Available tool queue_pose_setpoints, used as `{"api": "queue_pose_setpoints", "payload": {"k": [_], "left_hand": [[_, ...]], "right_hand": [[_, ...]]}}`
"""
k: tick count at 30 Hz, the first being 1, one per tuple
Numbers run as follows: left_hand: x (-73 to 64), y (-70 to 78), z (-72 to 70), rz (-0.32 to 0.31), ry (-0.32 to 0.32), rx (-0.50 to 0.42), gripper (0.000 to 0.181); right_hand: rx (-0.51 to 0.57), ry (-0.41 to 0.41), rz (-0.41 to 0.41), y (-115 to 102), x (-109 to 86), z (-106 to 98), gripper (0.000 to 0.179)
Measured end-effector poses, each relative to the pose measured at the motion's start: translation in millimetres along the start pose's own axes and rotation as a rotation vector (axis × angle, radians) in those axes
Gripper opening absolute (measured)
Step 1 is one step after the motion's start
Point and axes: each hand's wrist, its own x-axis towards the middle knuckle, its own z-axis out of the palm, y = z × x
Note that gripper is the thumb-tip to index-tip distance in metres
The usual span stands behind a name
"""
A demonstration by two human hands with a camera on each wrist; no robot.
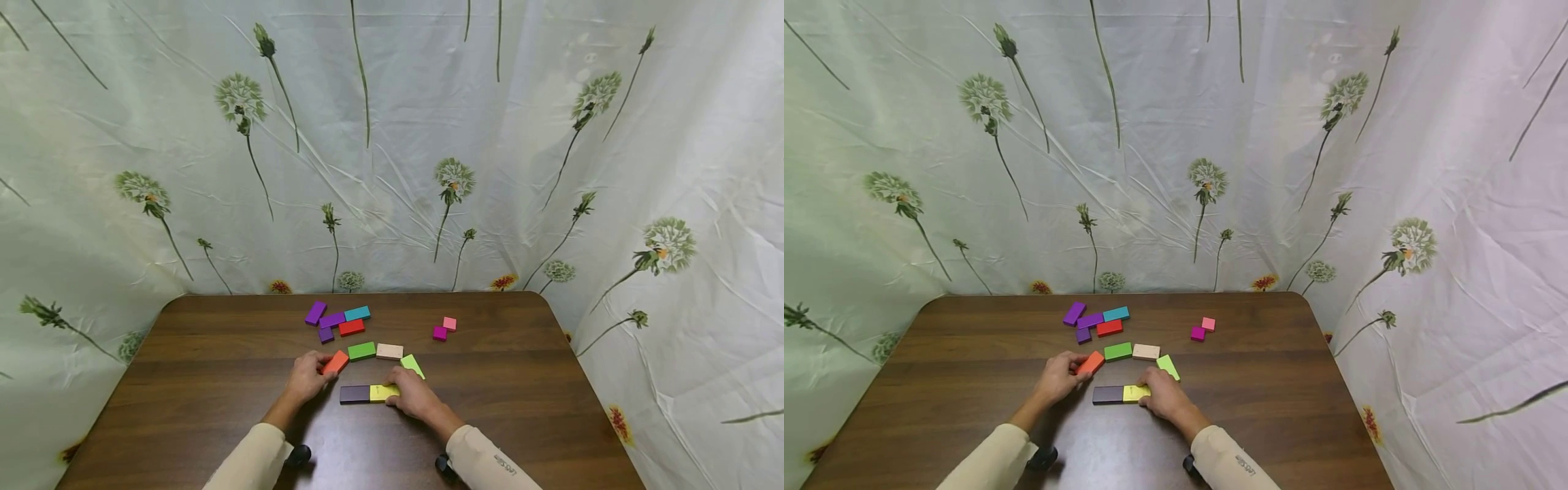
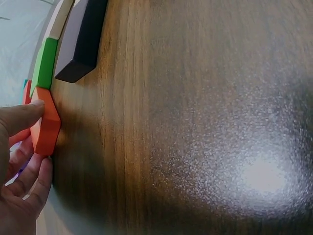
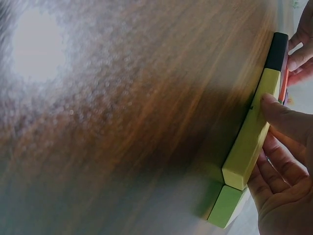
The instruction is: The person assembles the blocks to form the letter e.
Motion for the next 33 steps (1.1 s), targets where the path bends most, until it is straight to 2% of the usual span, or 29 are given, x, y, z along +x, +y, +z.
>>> {"api": "queue_pose_setpoints", "payload": {"k": [11,25,33], "left_hand": [[-0.4,0.9,-1.3,-0.026,-0.022,-0.002,0.035],[-0.8,-0.4,-0.4,-0.012,-0.011,-0.003,0.035],[-0.8,-0.5,0.2,-0.010,0.002,0.000,0.034]], "right_hand": [[0.010,-0.010,0.017,-0.6,0.2,0.7,0.023],[0.014,-0.020,0.014,-1.8,-0.4,-0.2,0.022],[0.022,-0.036,0.045,-3.0,-1.2,-0.6,0.022]]}}
